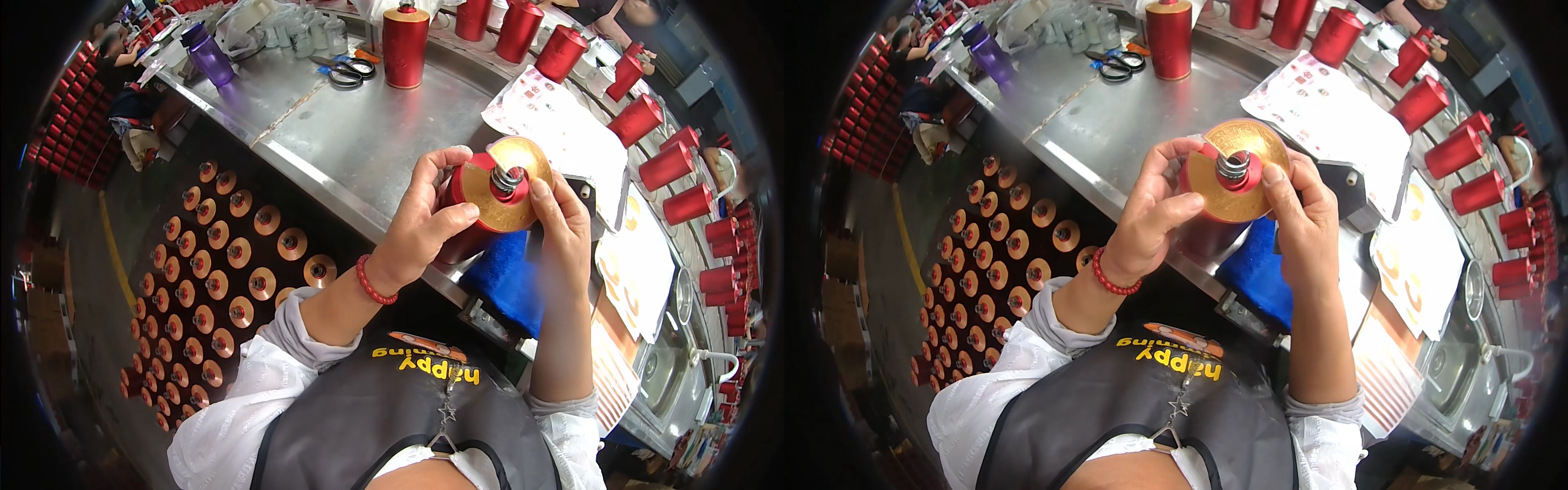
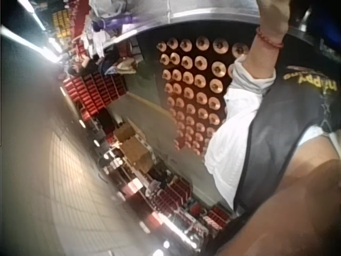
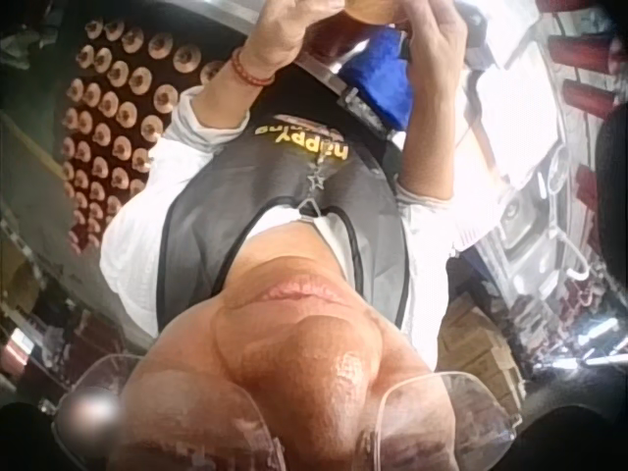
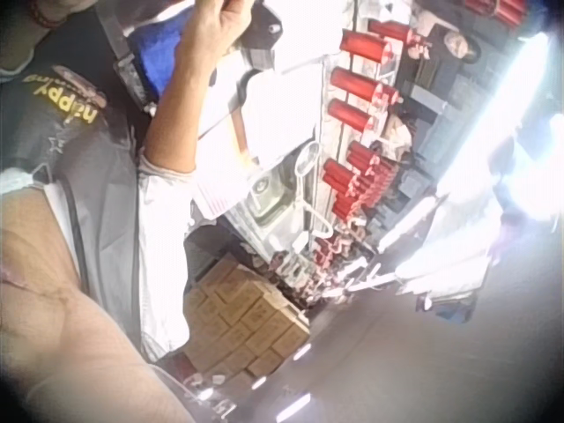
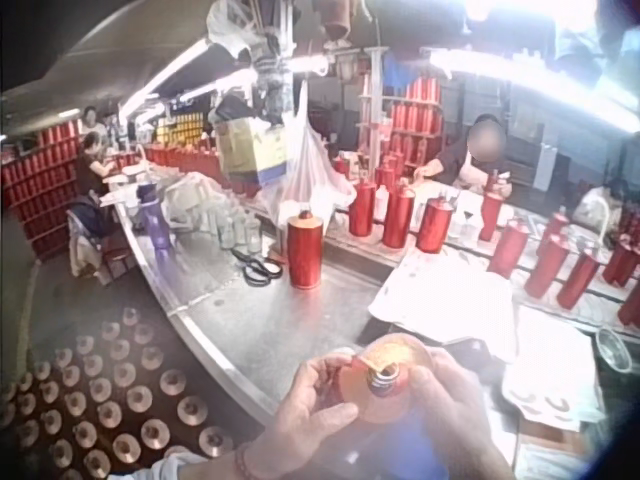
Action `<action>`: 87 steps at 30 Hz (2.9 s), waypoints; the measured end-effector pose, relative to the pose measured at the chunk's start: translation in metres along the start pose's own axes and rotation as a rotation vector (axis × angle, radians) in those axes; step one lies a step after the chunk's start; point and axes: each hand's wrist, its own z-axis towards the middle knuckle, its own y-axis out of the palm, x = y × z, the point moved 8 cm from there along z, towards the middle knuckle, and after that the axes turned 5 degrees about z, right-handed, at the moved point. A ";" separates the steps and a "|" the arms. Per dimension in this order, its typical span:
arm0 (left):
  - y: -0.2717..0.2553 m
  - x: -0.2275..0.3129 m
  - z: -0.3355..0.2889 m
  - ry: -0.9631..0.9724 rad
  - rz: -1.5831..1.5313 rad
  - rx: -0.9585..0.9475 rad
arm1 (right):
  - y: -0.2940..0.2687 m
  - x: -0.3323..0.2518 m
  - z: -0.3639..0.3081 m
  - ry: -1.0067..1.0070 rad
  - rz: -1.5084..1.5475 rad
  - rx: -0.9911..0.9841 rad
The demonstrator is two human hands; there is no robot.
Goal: The person picks red cylindrical containers from a tray, applies a gold circular label to the top, and uses a green abrasive pad to rub the top surface. They then apply a red rectangular label to the side of the container and place it on the counter.
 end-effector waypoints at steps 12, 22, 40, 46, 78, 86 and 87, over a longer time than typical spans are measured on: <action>-0.004 -0.008 0.008 -0.053 -0.138 -0.078 | -0.005 0.015 0.004 0.064 0.043 -0.008; -0.004 -0.007 0.009 -0.031 -0.136 -0.137 | -0.003 0.013 0.007 0.085 0.083 -0.026; -0.009 -0.014 0.019 -0.050 -0.105 -0.121 | -0.002 0.011 0.005 -0.006 -0.127 -0.118; -0.008 -0.016 0.018 -0.064 -0.050 -0.119 | -0.004 0.012 0.004 -0.003 -0.133 -0.108; 0.003 -0.010 0.019 -0.144 -0.073 -0.062 | -0.012 0.021 -0.002 0.119 -0.040 -0.131; -0.006 -0.017 0.028 -0.266 -0.278 -0.022 | -0.008 0.019 -0.008 0.088 -0.038 -0.100; -0.007 -0.019 0.028 -0.267 -0.275 -0.020 | -0.008 0.019 -0.009 0.078 -0.034 -0.098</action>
